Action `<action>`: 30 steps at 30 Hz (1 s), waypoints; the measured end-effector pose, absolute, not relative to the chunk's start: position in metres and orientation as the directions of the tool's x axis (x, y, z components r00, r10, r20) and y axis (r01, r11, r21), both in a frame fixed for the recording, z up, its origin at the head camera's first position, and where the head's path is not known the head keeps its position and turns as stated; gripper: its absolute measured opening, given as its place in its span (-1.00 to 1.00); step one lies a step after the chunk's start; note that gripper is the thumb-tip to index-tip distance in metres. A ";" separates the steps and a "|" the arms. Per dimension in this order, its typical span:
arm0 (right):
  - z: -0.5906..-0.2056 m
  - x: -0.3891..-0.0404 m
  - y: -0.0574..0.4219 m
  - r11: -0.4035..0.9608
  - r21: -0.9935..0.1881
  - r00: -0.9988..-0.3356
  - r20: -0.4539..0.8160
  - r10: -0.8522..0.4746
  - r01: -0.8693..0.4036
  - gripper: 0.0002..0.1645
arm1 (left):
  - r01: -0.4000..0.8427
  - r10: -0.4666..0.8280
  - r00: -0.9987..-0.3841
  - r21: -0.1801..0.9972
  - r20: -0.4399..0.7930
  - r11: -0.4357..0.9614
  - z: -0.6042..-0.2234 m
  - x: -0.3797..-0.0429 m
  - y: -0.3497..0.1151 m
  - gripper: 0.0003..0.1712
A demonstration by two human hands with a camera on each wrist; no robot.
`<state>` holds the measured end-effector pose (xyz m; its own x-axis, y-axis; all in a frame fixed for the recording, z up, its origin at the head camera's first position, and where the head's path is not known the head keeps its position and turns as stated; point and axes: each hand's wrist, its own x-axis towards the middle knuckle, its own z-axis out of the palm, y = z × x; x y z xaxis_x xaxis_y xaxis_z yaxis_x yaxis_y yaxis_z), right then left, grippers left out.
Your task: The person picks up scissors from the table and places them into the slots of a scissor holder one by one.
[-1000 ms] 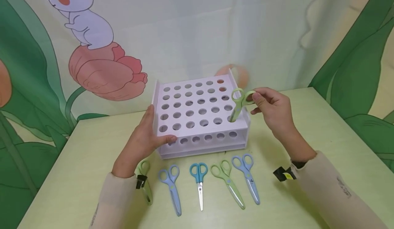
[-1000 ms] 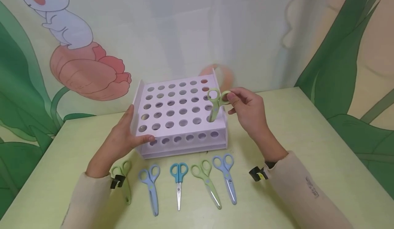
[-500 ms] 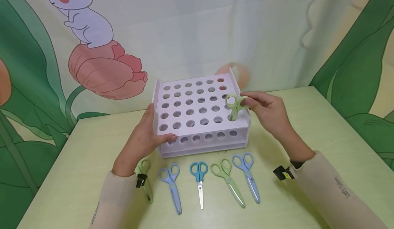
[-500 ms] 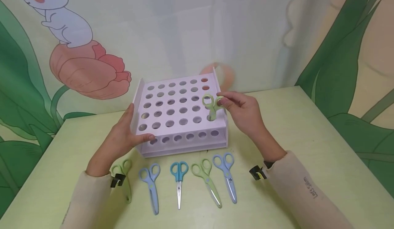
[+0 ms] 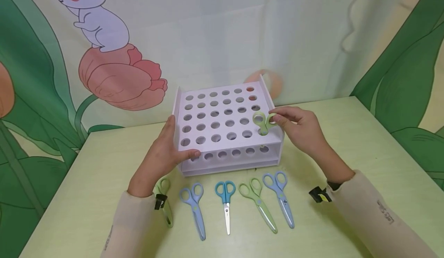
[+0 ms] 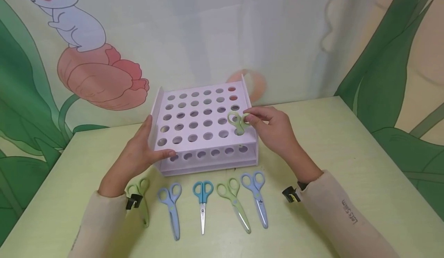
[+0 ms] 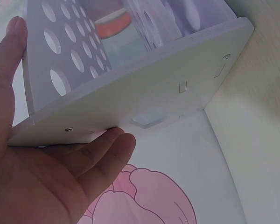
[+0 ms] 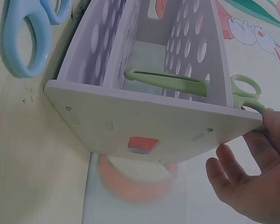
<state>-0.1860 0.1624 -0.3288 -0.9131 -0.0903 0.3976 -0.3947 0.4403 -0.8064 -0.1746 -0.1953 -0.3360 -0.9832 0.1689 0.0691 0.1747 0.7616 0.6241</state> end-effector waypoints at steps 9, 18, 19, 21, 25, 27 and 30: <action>-0.328 -0.184 0.162 0.455 -0.808 -0.923 0.374 -0.093 -0.373 -0.77 | 0.181 0.175 -0.982 0.620 0.072 0.763 -0.336 -0.175 -0.195 0.55; -0.328 -0.184 0.163 0.465 -0.795 -0.918 0.374 -0.129 -0.389 -0.76 | 0.165 0.167 -0.984 0.630 0.057 0.759 -0.333 -0.174 -0.194 0.55; -0.328 -0.184 0.163 0.464 -0.795 -0.918 0.373 -0.133 -0.390 -0.76 | 0.165 0.167 -0.984 0.629 0.056 0.760 -0.333 -0.174 -0.194 0.55; -0.328 -0.184 0.163 0.462 -0.795 -0.917 0.374 -0.136 -0.393 -0.75 | 0.162 0.165 -0.985 0.629 0.054 0.760 -0.333 -0.174 -0.194 0.55; -0.328 -0.184 0.162 0.460 -0.797 -0.918 0.372 -0.136 -0.391 -0.74 | 0.160 0.162 -0.985 0.632 0.054 0.759 -0.335 -0.174 -0.195 0.56; -0.327 -0.183 0.163 0.459 -0.800 -0.919 0.374 -0.125 -0.388 -0.72 | 0.165 0.164 -0.985 0.636 0.060 0.754 -0.336 -0.175 -0.196 0.56; -0.326 -0.182 0.167 0.436 -0.814 -0.919 0.383 -0.097 -0.385 -0.68 | 0.176 0.170 -0.983 0.644 0.072 0.744 -0.337 -0.175 -0.196 0.55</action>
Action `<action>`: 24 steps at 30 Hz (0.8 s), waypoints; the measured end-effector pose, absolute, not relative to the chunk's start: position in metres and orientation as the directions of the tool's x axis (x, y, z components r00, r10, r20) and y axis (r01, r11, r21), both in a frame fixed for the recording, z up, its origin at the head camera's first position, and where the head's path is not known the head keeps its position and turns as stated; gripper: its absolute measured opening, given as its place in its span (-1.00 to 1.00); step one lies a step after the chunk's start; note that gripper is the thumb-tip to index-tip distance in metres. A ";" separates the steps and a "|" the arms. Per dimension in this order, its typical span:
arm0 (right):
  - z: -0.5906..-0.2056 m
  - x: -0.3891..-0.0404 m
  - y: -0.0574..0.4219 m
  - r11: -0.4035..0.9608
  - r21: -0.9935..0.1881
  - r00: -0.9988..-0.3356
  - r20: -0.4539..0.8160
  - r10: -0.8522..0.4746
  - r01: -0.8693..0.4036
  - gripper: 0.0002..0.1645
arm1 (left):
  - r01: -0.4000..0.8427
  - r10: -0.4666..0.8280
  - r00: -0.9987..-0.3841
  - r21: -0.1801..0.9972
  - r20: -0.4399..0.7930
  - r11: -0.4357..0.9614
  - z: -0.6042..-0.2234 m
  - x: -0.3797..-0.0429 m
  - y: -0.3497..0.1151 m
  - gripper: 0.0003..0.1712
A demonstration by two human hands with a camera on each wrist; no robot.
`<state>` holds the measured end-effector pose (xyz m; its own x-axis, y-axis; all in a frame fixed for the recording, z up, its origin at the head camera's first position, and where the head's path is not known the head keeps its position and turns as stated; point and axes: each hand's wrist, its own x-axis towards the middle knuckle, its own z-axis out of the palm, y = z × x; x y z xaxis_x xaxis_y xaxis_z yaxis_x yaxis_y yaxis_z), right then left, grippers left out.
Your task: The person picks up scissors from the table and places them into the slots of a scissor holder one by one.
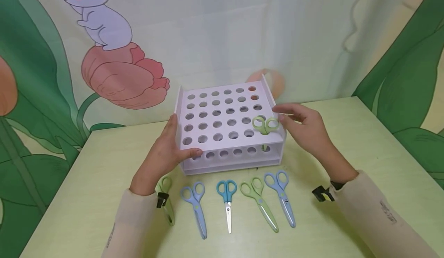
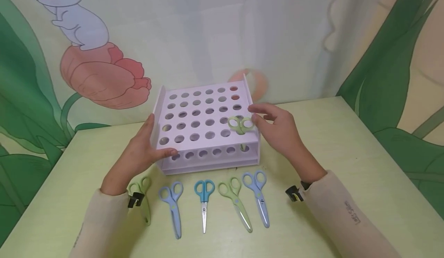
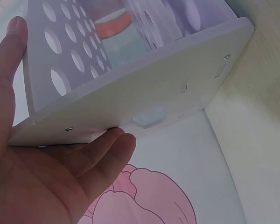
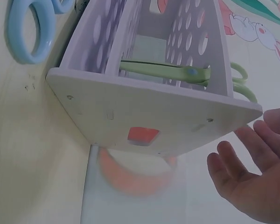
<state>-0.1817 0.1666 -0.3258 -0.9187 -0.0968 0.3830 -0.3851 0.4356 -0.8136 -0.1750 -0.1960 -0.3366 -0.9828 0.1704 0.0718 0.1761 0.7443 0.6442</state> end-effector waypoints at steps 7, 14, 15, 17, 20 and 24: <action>-0.333 -0.179 0.178 0.345 -0.823 -0.886 0.458 -0.069 -0.452 -0.66 | 0.180 0.173 -0.982 0.654 0.076 0.735 -0.335 -0.173 -0.196 0.54; -0.350 -0.174 0.188 0.372 -0.833 -0.908 0.409 -0.086 -0.411 -0.64 | 0.188 0.177 -0.981 0.646 0.083 0.739 -0.334 -0.173 -0.195 0.54; -0.353 -0.174 0.189 0.367 -0.839 -0.913 0.397 -0.093 -0.402 -0.64 | 0.191 0.179 -0.980 0.646 0.084 0.739 -0.335 -0.173 -0.195 0.54; -0.361 -0.173 0.191 0.364 -0.847 -0.920 0.378 -0.104 -0.388 -0.64 | 0.197 0.182 -0.979 0.646 0.090 0.737 -0.335 -0.173 -0.196 0.55; -0.373 -0.169 0.193 0.354 -0.855 -0.925 0.360 -0.119 -0.378 -0.66 | 0.202 0.186 -0.978 0.648 0.093 0.735 -0.336 -0.173 -0.197 0.55; -0.388 -0.164 0.196 0.354 -0.858 -0.928 0.356 -0.114 -0.373 -0.69 | 0.195 0.182 -0.979 0.641 0.087 0.742 -0.334 -0.174 -0.197 0.55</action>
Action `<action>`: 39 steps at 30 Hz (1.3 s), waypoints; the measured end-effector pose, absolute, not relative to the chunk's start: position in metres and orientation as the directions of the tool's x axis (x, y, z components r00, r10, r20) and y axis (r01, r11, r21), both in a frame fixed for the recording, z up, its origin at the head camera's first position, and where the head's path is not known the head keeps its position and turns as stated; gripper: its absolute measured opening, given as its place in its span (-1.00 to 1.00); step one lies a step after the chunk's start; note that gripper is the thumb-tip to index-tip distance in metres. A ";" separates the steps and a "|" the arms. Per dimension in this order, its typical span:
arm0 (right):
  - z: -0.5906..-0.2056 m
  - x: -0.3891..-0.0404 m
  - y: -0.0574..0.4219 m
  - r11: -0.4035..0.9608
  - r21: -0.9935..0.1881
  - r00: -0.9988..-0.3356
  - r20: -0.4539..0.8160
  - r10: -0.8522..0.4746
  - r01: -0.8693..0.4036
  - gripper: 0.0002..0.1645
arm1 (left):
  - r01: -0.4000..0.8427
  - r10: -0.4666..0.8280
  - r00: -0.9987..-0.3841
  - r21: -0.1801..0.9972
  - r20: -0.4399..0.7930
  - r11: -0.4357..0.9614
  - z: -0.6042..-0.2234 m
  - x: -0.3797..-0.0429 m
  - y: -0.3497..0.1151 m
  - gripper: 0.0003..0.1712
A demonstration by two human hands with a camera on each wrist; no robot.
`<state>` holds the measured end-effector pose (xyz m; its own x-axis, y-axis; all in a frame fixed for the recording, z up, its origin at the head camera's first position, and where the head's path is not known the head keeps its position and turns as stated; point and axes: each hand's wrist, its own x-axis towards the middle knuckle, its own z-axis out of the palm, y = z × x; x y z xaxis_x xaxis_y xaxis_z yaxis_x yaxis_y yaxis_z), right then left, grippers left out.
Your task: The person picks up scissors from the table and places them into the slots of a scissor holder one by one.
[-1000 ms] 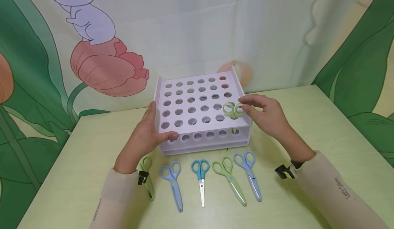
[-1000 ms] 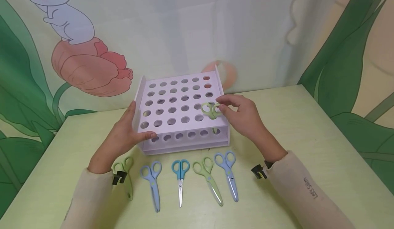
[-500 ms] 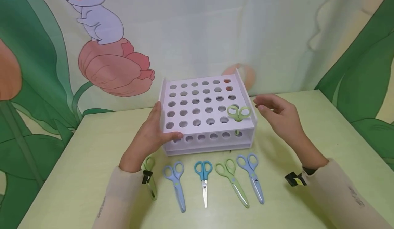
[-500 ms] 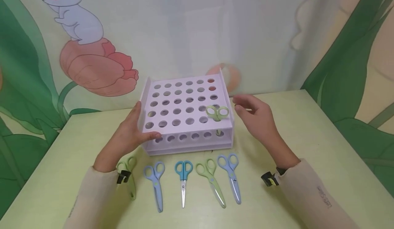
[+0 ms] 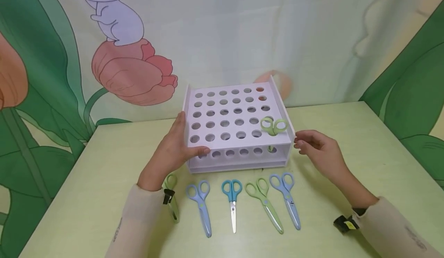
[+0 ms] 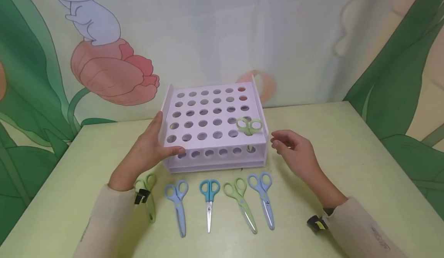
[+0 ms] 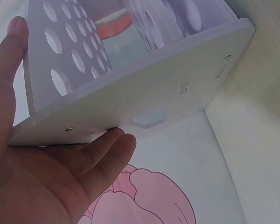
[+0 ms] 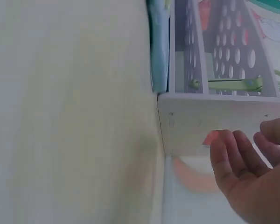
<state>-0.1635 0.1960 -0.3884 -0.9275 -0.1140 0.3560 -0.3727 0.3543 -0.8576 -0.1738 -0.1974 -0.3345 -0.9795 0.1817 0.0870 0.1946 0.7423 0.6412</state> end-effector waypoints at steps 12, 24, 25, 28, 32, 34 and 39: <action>-0.434 -0.140 0.200 0.600 -0.747 -0.956 0.261 -0.131 -0.286 -0.78 | 0.192 0.179 -0.980 0.633 0.086 0.750 -0.331 -0.175 -0.196 0.55; -0.425 -0.139 0.210 0.606 -0.699 -0.901 0.133 -0.413 -0.381 -0.56 | 0.210 0.184 -0.977 0.638 0.107 0.741 -0.330 -0.174 -0.193 0.54; -0.424 -0.139 0.211 0.608 -0.695 -0.893 0.111 -0.437 -0.384 -0.53 | 0.208 0.183 -0.977 0.636 0.106 0.743 -0.330 -0.174 -0.193 0.54; -0.422 -0.139 0.215 0.604 -0.687 -0.863 0.068 -0.501 -0.405 -0.50 | 0.202 0.181 -0.978 0.642 0.100 0.740 -0.329 -0.174 -0.193 0.54; -0.420 -0.138 0.218 0.578 -0.690 -0.826 0.051 -0.562 -0.436 -0.44 | 0.192 0.176 -0.980 0.639 0.090 0.744 -0.330 -0.174 -0.194 0.54; -0.419 -0.138 0.218 0.577 -0.685 -0.818 0.048 -0.574 -0.445 -0.41 | 0.192 0.176 -0.980 0.637 0.089 0.747 -0.332 -0.173 -0.194 0.54; -0.423 -0.138 0.215 0.603 -0.646 -0.817 0.054 -0.574 -0.467 -0.38 | 0.190 0.175 -0.981 0.636 0.088 0.748 -0.333 -0.172 -0.195 0.54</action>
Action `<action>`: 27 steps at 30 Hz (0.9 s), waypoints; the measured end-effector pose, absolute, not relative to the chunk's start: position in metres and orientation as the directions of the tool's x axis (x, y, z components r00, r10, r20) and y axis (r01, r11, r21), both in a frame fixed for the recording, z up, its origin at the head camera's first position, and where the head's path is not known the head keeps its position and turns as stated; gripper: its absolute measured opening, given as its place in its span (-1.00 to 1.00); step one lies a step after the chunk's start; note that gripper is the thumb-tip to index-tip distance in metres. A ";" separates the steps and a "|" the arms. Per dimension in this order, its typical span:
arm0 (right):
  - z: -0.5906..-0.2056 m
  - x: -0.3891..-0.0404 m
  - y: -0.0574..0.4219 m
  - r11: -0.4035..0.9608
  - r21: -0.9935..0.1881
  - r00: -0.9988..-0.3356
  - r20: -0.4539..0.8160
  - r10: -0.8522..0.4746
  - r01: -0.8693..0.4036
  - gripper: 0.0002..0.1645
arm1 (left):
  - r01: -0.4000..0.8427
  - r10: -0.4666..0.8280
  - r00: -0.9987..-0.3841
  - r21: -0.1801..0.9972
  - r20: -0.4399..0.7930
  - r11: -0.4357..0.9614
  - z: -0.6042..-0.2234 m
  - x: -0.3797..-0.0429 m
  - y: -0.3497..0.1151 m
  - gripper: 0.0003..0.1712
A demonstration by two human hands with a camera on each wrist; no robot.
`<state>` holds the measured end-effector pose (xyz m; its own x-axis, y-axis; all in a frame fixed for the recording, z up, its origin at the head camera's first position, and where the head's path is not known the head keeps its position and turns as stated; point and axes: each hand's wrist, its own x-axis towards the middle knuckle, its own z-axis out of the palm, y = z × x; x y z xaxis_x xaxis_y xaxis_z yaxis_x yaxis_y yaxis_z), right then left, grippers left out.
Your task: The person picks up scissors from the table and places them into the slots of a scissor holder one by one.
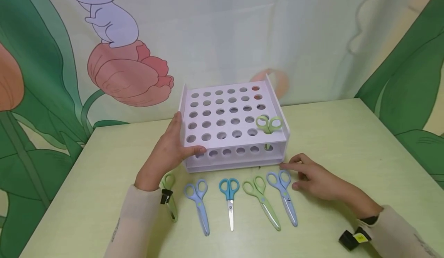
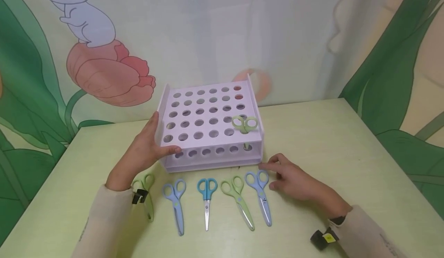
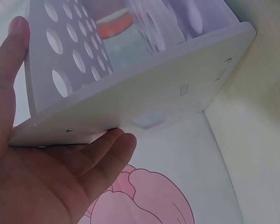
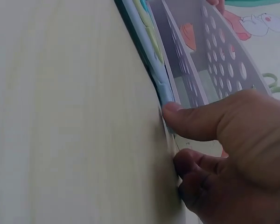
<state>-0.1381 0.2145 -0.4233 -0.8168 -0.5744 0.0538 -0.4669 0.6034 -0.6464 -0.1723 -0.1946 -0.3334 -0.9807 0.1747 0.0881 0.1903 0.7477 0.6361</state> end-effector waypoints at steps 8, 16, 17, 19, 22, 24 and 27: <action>-0.419 -0.136 0.206 0.650 -0.596 -0.822 0.031 -0.568 -0.472 -0.57 | 0.206 0.182 -0.978 0.655 0.105 0.727 -0.334 -0.173 -0.196 0.53; -0.413 -0.133 0.211 0.634 -0.589 -0.781 -0.007 -0.625 -0.501 -0.60 | 0.188 0.172 -0.981 0.648 0.088 0.738 -0.339 -0.172 -0.197 0.55; -0.413 -0.133 0.212 0.625 -0.599 -0.775 -0.011 -0.631 -0.500 -0.59 | 0.185 0.170 -0.982 0.644 0.086 0.742 -0.339 -0.172 -0.196 0.55; -0.413 -0.134 0.213 0.604 -0.622 -0.767 -0.009 -0.642 -0.498 -0.59 | 0.184 0.169 -0.982 0.638 0.086 0.748 -0.338 -0.172 -0.196 0.56; -0.412 -0.135 0.215 0.573 -0.646 -0.757 0.011 -0.654 -0.504 -0.61 | 0.183 0.168 -0.982 0.637 0.085 0.749 -0.338 -0.173 -0.196 0.56; -0.412 -0.136 0.216 0.555 -0.658 -0.753 0.028 -0.658 -0.509 -0.62 | 0.188 0.170 -0.981 0.635 0.089 0.749 -0.337 -0.173 -0.195 0.56; -0.410 -0.138 0.218 0.537 -0.679 -0.758 0.044 -0.651 -0.500 -0.61 | 0.197 0.173 -0.980 0.634 0.100 0.748 -0.335 -0.174 -0.195 0.55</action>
<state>-0.1375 0.2177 -0.4099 -0.7581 -0.6506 0.0440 -0.5005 0.5373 -0.6789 -0.1741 -0.1946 -0.3351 -0.9799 0.1731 0.0997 0.1966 0.7475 0.6345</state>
